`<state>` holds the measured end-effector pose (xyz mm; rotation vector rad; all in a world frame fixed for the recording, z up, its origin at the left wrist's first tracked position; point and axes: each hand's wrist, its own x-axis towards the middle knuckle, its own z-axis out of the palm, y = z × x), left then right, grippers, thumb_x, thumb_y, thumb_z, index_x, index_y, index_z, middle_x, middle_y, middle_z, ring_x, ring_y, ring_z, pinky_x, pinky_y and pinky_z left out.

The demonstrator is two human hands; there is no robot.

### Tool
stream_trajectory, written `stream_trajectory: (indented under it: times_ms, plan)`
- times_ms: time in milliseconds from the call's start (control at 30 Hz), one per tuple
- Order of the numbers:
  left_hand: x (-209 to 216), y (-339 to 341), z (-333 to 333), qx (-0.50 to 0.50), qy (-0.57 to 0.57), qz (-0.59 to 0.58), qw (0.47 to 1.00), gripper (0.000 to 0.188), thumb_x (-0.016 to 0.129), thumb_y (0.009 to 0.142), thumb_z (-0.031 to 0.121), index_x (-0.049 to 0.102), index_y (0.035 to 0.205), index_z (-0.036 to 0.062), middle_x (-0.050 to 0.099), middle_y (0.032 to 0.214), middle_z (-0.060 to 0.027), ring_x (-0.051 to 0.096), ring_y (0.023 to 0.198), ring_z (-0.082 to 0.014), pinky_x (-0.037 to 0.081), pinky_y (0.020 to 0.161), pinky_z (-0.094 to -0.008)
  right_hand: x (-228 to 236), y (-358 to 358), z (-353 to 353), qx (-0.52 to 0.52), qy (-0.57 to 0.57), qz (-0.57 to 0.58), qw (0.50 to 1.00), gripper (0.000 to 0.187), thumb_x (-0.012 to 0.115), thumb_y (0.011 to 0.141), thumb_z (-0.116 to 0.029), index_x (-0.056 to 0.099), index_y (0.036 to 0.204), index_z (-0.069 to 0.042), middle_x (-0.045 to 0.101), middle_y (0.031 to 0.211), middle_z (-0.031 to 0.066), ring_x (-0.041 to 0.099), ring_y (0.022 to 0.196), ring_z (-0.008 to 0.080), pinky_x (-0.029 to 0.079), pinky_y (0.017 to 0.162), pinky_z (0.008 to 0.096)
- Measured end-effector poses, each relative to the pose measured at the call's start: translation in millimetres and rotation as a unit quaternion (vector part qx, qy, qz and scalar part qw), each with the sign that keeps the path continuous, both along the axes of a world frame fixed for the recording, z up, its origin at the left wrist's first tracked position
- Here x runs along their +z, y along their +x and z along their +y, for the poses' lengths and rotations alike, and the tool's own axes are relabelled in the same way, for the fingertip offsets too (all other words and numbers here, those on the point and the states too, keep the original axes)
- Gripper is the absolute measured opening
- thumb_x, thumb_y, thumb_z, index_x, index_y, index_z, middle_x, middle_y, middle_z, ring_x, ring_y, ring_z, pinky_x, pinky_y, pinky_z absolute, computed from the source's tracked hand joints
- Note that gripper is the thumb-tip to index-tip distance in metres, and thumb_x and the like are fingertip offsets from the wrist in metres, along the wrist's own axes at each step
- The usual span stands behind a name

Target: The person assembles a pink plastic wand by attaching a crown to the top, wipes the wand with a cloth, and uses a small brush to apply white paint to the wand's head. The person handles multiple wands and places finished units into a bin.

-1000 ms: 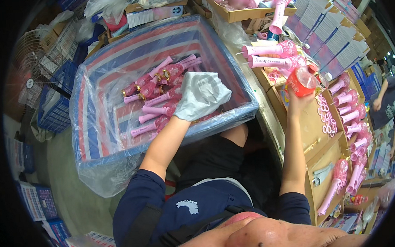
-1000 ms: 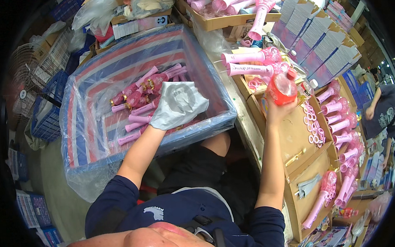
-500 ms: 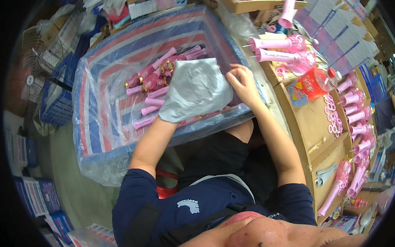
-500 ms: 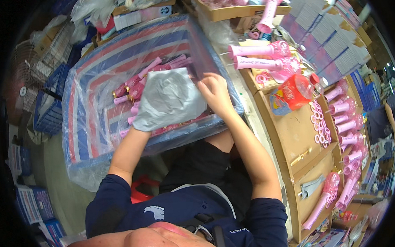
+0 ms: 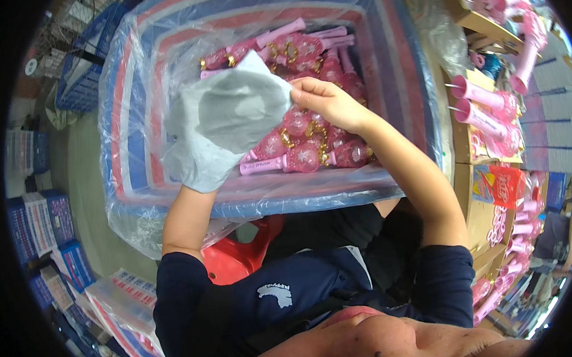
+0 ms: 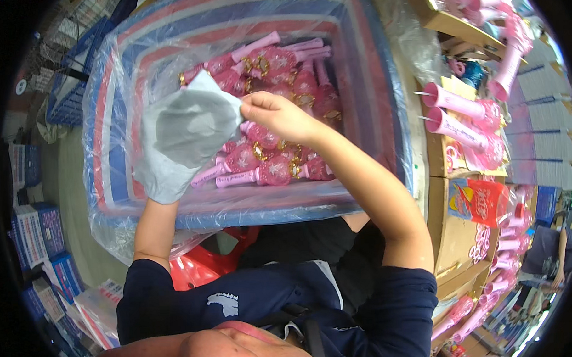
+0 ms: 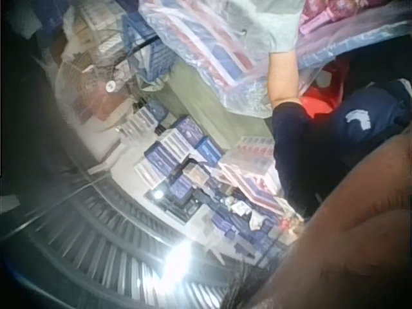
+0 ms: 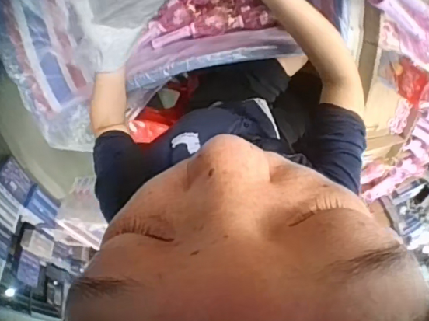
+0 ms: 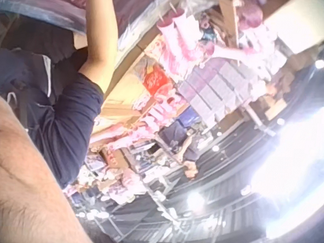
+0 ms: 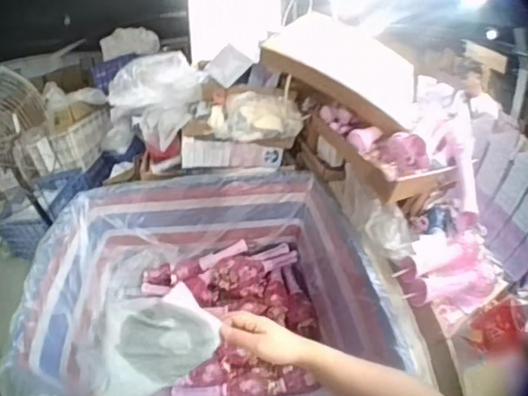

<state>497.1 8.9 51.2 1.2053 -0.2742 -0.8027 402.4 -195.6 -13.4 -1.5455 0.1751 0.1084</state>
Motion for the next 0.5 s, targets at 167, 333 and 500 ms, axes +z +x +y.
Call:
stream_trajectory:
  times_ms: [167,333,500]
  plan:
    - [-2.8,4.9,0.7,0.087,-0.114,0.102,0.984,0.056,0.075,0.073,0.021,0.054,0.121,0.0006,0.061,0.114,-0.0123,0.059,0.105,-0.0195,0.051,0.088,-0.0342,-94.7,16.0,-8.2,0.224,-0.375,0.209,0.875,0.069,0.063,0.085,-0.050,0.048,0.129,0.001,0.056,0.126,0.0209,0.056,0.115,0.0326,0.046,0.094,0.0421]
    - [-10.0,4.4,2.4,0.129,-0.152,0.136,0.970,0.059,0.072,0.074,0.034,0.056,0.118,-0.0005,0.062,0.111,-0.0132,0.060,0.102,-0.0215,0.052,0.085,-0.0364,-164.9,-29.0,22.9,0.386,-0.467,0.267,0.749,0.089,0.073,0.072,-0.054,0.039,0.138,-0.003,0.055,0.123,0.0255,0.054,0.117,0.0377,0.046,0.096,0.0426]
    - [-15.9,6.0,-1.1,0.139,-0.179,0.127,0.966,0.064,0.069,0.075,0.046,0.057,0.116,-0.0015,0.063,0.108,-0.0140,0.062,0.099,-0.0236,0.054,0.083,-0.0386,-157.7,-24.8,24.8,0.372,-0.540,0.156,0.739,0.073,0.075,0.070,-0.033,0.043,0.126,0.000,0.059,0.113,0.0224,0.059,0.107,0.0370,0.049,0.089,0.0428]
